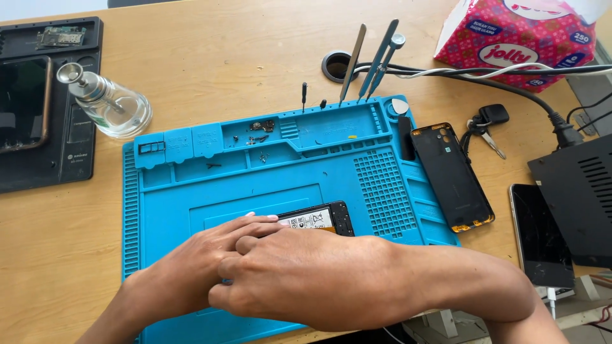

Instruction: The person uses a screwdriver to remove screws from a disassembled smartphone placed on a blue anti-static mat. They carefully unscrew multiple fasteners around the device's internal components and place the screws into the mat's compartments.

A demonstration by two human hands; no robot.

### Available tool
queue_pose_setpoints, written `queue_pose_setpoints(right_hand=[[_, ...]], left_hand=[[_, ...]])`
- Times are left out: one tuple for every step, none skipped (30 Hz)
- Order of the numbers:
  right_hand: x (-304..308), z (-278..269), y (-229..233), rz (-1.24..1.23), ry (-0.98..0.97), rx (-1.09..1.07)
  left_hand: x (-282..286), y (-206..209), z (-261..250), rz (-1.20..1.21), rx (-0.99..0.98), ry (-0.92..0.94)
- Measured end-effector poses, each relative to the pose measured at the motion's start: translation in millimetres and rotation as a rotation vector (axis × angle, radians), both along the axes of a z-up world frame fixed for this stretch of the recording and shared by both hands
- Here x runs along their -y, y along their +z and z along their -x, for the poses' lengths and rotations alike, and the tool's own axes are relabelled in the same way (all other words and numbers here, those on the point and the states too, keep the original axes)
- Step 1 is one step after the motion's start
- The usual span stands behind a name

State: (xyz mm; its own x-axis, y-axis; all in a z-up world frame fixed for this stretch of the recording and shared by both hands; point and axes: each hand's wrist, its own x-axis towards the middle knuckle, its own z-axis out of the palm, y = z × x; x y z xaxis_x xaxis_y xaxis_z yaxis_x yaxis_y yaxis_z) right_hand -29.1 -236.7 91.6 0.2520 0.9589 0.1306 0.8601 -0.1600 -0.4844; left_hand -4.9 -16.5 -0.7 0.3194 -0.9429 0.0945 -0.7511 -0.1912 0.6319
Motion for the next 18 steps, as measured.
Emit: queue_pose_setpoints(right_hand=[[0.4,-1.7,2.6,-0.001,-0.005,0.0],[0.9,-3.5,5.1,-0.019,-0.015,-0.076],[0.9,-5.3,7.5,-0.037,-0.023,-0.152],[-1.5,-3.3,0.8,-0.039,-0.026,-0.152],[-4.1,-1.5,-5.8,0.002,-0.08,-0.038],[-6.9,0.3,-12.3,0.041,-0.134,0.076],[-4.2,-1.2,-7.1,0.041,-0.135,0.077],[-1.8,-2.6,-2.0,-0.036,-0.071,-0.034],[0.3,-4.0,3.1,-0.113,-0.005,-0.144],[1.9,-2.4,2.8,-0.112,-0.004,-0.144],[3.0,-0.9,2.5,-0.052,-0.008,-0.077],[3.4,0.6,2.1,0.007,-0.012,-0.01],[6.0,-1.6,4.9,0.008,-0.004,-0.01],[7.9,-4.0,7.6,-0.002,-0.001,-0.068],[9.1,-6.3,10.2,-0.011,0.004,-0.128],[9.9,-8.2,12.5,-0.009,0.014,-0.13],[10.1,-10.5,15.1,0.024,0.0,-0.159],[9.8,-13.0,18.0,0.057,-0.014,-0.187]], left_hand=[[-1.7,-5.1,0.3,-0.001,0.0,-0.005],[-3.4,-10.3,0.5,-0.029,0.055,-0.011],[-5.7,-15.6,1.3,-0.057,0.109,-0.015],[-4.2,-14.5,1.9,-0.058,0.109,-0.018],[-2.7,-13.5,2.8,-0.048,0.112,0.006],[-1.4,-12.3,3.5,-0.038,0.115,0.029],[-0.8,-8.2,3.0,-0.038,0.115,0.029],[-0.5,-4.1,2.4,-0.053,0.05,0.016],[-0.5,-0.2,2.5,-0.067,-0.017,0.004],[0.6,-1.8,2.5,-0.067,-0.017,0.006],[1.2,-3.7,3.5,-0.059,0.009,0.016],[1.0,-5.6,4.4,-0.051,0.035,0.025],[1.1,-8.2,5.3,-0.05,0.035,0.033],[0.6,-10.8,6.0,-0.005,0.054,0.04],[-0.4,-13.7,7.6,0.041,0.072,0.049],[0.0,-12.5,7.5,0.042,0.07,0.059],[0.1,-11.3,7.9,0.051,0.085,0.019],[-0.4,-9.9,8.2,0.06,0.101,-0.021]])
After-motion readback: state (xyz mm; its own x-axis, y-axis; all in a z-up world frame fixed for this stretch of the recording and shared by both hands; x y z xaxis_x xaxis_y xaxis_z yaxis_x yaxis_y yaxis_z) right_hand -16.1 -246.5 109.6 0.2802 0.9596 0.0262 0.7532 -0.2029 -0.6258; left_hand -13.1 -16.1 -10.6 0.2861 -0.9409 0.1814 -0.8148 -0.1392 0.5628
